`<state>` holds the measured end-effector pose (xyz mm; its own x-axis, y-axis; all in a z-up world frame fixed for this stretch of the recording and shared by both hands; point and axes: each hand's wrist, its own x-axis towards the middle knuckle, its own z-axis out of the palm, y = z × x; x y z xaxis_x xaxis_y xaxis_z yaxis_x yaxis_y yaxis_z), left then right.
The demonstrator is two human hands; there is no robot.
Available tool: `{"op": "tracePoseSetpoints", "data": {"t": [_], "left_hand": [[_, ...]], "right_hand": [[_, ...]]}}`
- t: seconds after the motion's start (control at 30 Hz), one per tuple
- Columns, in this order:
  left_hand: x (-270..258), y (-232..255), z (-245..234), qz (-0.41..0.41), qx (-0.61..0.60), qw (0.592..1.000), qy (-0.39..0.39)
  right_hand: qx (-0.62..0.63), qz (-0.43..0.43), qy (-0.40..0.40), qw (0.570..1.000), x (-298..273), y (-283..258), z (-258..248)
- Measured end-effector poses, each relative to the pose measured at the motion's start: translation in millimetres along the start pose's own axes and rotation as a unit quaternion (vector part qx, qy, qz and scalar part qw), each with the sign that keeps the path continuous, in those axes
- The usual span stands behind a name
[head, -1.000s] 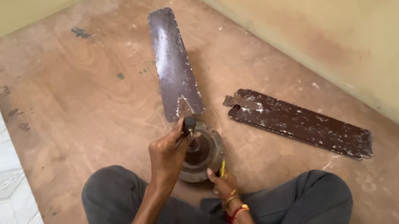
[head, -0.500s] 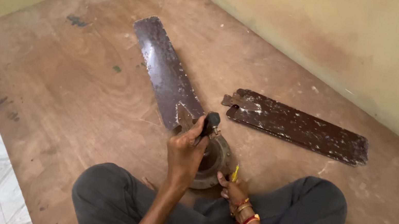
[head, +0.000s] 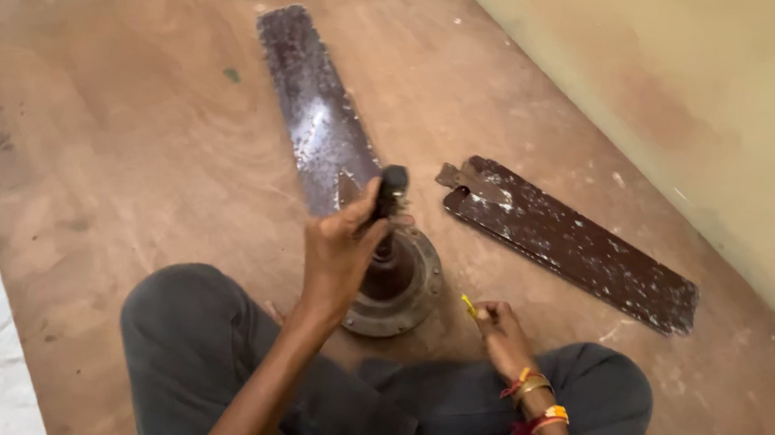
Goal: The person sits on the floor and attaches three fan blades to a ceiling fan motor housing using a screwdriver. They secure each blade one by one, tightening the screws to hold them in place.
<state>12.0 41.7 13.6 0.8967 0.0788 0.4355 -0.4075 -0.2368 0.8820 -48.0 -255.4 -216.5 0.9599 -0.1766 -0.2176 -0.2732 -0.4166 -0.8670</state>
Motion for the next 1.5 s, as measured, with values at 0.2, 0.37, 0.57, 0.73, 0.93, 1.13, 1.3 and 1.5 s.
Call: {"op": "tracePoseSetpoints", "data": {"t": [0.2,0.37,0.57,0.73,0.93,1.13,1.3,1.5], "left_hand": [[-12,5,1,0.105,0.118,0.987,-0.028],[-28,6,0,0.055,0.118,0.990,-0.056],[-26,4,2,0.096,0.115,0.988,-0.038],[-26,6,0,0.106,0.112,0.987,-0.040],[-26,10,0,0.078,0.099,0.991,-0.046],[-24,12,-1,0.102,0.117,0.987,-0.045],[-25,13,-2,0.093,0.101,0.990,-0.046],[-25,9,1,0.095,0.116,0.987,-0.053]], "right_hand": [[0.164,-0.004,0.091,0.982,-17,-52,2],[0.302,-0.083,0.159,0.936,-30,-93,10],[0.269,-0.141,0.178,0.936,-43,-118,26],[0.241,-0.153,0.220,0.933,-43,-122,33],[0.234,-0.165,0.226,0.931,-43,-120,32],[0.230,-0.161,0.223,0.934,-42,-122,31],[0.240,-0.144,0.222,0.934,-39,-121,29],[0.236,-0.150,0.203,0.938,-42,-115,27]]}}
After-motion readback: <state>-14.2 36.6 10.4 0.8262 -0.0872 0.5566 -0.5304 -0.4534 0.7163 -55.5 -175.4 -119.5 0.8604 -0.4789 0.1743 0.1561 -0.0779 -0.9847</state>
